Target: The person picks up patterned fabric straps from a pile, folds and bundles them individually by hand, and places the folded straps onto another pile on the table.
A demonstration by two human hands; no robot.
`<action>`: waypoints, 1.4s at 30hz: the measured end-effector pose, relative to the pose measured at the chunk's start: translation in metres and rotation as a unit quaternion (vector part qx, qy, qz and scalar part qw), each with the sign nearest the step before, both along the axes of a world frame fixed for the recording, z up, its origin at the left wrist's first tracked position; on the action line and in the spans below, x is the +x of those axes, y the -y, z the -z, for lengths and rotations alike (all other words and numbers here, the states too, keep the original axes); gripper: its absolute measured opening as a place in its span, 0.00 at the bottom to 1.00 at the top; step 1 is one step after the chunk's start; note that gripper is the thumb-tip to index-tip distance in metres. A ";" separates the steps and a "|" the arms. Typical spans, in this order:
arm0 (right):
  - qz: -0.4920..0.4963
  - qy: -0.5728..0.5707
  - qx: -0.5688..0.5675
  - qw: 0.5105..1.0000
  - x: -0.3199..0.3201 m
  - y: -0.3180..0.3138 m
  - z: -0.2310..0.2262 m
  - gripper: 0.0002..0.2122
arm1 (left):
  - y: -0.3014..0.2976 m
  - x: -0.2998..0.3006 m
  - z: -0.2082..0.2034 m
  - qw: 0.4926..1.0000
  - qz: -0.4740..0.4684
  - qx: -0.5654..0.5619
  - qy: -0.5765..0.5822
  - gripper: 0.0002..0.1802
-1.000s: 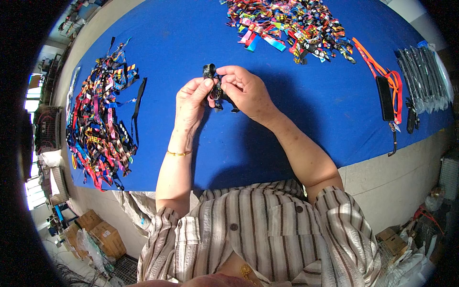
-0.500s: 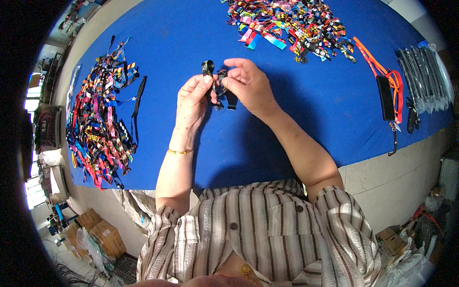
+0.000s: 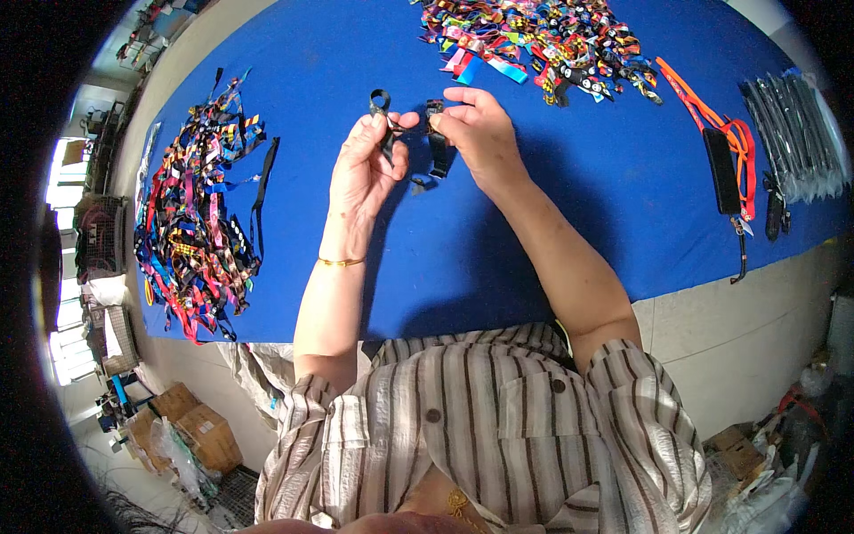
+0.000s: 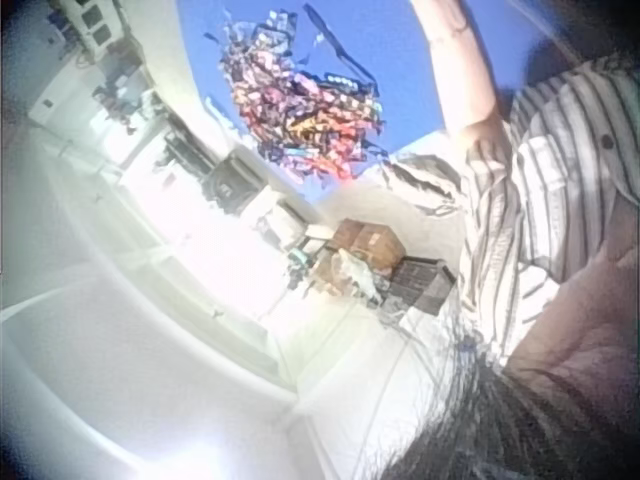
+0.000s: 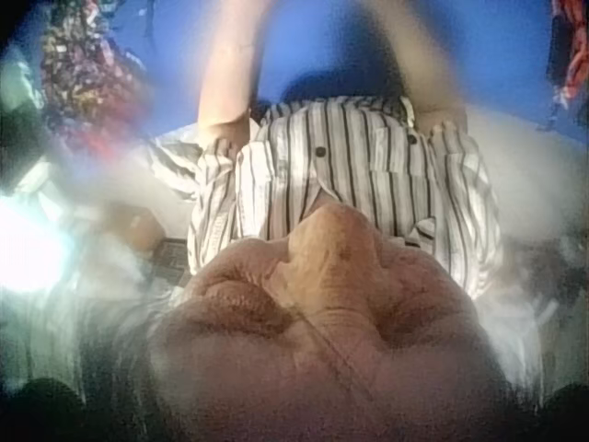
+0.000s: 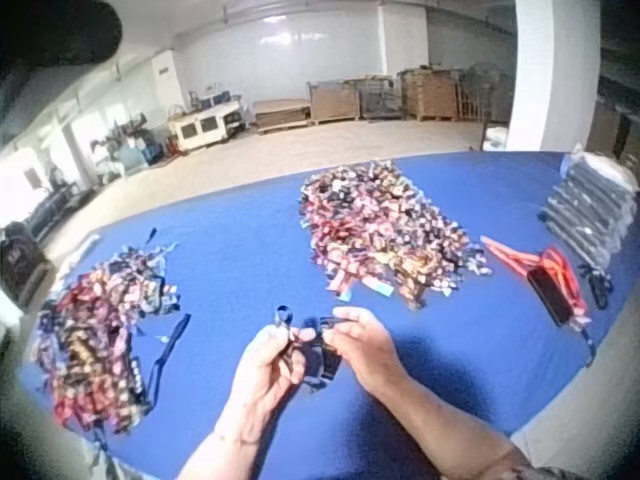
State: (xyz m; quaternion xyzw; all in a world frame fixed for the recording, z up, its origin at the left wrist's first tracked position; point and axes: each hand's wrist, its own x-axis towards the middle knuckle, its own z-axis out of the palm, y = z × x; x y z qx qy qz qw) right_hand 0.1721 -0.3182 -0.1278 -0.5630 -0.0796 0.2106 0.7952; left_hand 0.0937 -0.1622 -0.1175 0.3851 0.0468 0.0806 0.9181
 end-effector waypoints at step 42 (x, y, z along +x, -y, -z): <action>-0.110 0.326 -0.142 0.928 -0.011 0.008 -0.021 0.15 | 0.011 -0.019 0.004 0.971 0.019 0.229 -0.068 0.08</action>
